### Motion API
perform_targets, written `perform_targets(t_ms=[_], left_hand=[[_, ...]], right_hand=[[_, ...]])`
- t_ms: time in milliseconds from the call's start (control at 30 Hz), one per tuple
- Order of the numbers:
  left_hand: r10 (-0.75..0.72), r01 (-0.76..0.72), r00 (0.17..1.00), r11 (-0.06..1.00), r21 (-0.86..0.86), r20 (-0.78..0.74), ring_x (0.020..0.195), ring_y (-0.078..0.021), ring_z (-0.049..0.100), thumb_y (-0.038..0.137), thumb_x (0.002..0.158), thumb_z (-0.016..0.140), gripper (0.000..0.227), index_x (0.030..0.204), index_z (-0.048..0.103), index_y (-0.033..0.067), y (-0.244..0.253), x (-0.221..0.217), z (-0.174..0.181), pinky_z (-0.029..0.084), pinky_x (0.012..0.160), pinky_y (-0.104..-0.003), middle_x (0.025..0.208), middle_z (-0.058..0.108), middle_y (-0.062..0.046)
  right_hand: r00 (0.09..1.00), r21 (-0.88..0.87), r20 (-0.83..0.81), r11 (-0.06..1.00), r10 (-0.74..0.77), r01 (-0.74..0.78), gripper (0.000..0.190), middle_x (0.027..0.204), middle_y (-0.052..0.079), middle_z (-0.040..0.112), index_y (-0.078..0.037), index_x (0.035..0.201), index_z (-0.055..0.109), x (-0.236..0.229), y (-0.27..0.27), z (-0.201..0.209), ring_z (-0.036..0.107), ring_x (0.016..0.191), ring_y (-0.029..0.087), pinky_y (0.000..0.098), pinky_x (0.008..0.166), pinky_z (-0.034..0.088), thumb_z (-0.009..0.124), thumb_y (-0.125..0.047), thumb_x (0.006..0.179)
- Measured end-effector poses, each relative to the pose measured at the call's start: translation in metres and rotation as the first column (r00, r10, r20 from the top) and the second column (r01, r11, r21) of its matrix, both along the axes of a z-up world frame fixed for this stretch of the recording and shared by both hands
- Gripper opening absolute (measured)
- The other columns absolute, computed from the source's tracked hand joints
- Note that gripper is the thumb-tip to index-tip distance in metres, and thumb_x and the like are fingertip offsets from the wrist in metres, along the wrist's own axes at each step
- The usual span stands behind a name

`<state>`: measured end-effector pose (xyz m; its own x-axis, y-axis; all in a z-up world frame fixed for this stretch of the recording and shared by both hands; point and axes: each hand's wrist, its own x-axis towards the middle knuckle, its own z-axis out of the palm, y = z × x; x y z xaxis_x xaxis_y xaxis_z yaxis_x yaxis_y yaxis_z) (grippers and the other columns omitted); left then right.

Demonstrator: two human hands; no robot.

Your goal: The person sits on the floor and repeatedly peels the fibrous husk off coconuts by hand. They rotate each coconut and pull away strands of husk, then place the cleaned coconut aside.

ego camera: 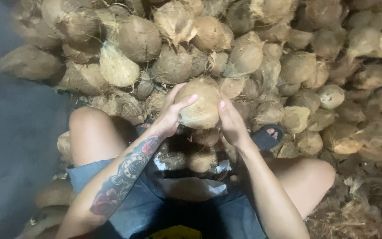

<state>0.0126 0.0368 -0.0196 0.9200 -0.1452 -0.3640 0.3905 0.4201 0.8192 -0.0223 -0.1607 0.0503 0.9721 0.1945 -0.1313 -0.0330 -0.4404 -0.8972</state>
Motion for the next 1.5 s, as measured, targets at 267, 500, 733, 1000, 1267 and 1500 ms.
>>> perform_targets(t_ms=[267, 500, 733, 1000, 1267, 1500], left_hand=[[0.085, -0.064, 0.995, 0.934, 0.352, -0.046, 0.125, -0.0329, 0.065, 0.047, 0.068, 0.098, 0.074, 0.134, 0.069, 0.0280, -0.001, -0.005, 0.002, 0.057, 0.100, -0.044, 0.132, 0.066, -0.018], [0.052, -0.006, 0.993, 0.920, 0.392, -0.106, 0.130, -0.0376, 0.063, 0.046, 0.063, 0.100, 0.082, 0.136, 0.066, 0.0282, -0.008, -0.009, 0.023, 0.054, 0.106, -0.049, 0.137, 0.064, -0.019], [0.042, -0.014, 0.996, 0.945, 0.328, -0.078, 0.135, -0.0388, 0.057, 0.045, 0.070, 0.095, 0.078, 0.139, 0.064, 0.0244, -0.007, -0.017, 0.039, 0.054, 0.103, -0.049, 0.142, 0.059, -0.022], [-0.028, 0.026, 1.000, 0.957, 0.290, 0.001, 0.138, -0.0481, 0.053, 0.044, 0.072, 0.092, 0.082, 0.144, 0.060, 0.0180, -0.002, -0.023, 0.050, 0.052, 0.107, -0.056, 0.145, 0.053, -0.030], [-0.013, 0.011, 1.000, 0.996, 0.092, 0.022, 0.131, -0.0402, 0.056, 0.035, 0.070, 0.092, 0.080, 0.142, 0.063, 0.0178, -0.005, -0.018, 0.021, 0.057, 0.101, -0.052, 0.142, 0.053, -0.023], [-0.002, -0.003, 1.000, 0.983, -0.184, -0.024, 0.125, -0.0362, 0.060, 0.028, 0.072, 0.086, 0.084, 0.150, 0.057, 0.0151, -0.011, -0.018, 0.014, 0.057, 0.101, -0.053, 0.139, 0.053, -0.020]], right_hand=[[0.860, -0.051, 0.507, 0.994, -0.055, 0.093, 0.045, 0.113, 0.003, 0.061, -0.020, 0.120, 0.081, -0.004, 0.006, -0.049, 0.064, 0.091, 0.018, 0.0291, 0.075, 0.056, 0.097, -0.021, 0.078], [0.753, -0.061, 0.651, 0.983, -0.091, 0.171, 0.017, 0.086, 0.002, 0.063, -0.010, 0.084, 0.073, -0.003, 0.000, -0.109, 0.064, 0.077, 0.019, 0.0303, 0.065, 0.054, 0.079, -0.014, 0.099], [0.774, -0.052, 0.449, 0.851, -0.447, 0.522, 0.008, 0.088, 0.017, 0.061, -0.002, 0.099, 0.061, 0.024, -0.045, -0.108, 0.067, 0.081, 0.037, 0.0434, 0.075, 0.052, 0.061, -0.005, 0.106], [0.899, 0.283, 0.160, 0.891, -0.409, 0.355, 0.012, 0.082, 0.004, 0.071, -0.005, 0.104, 0.074, -0.004, -0.027, -0.044, 0.069, 0.067, 0.008, 0.0188, 0.060, 0.053, 0.074, 0.005, 0.097], [0.864, 0.339, 0.303, 0.892, -0.403, 0.298, 0.006, 0.081, 0.007, 0.065, -0.003, 0.092, 0.076, -0.005, -0.004, -0.062, 0.056, 0.073, 0.009, 0.0223, 0.066, 0.046, 0.079, 0.001, 0.093], [0.808, 0.364, -0.039, 0.744, -0.588, 0.560, 0.006, 0.066, -0.002, 0.055, -0.002, 0.096, 0.069, 0.011, -0.019, -0.053, 0.049, 0.056, 0.005, 0.0184, 0.051, 0.035, 0.069, -0.007, 0.100]])
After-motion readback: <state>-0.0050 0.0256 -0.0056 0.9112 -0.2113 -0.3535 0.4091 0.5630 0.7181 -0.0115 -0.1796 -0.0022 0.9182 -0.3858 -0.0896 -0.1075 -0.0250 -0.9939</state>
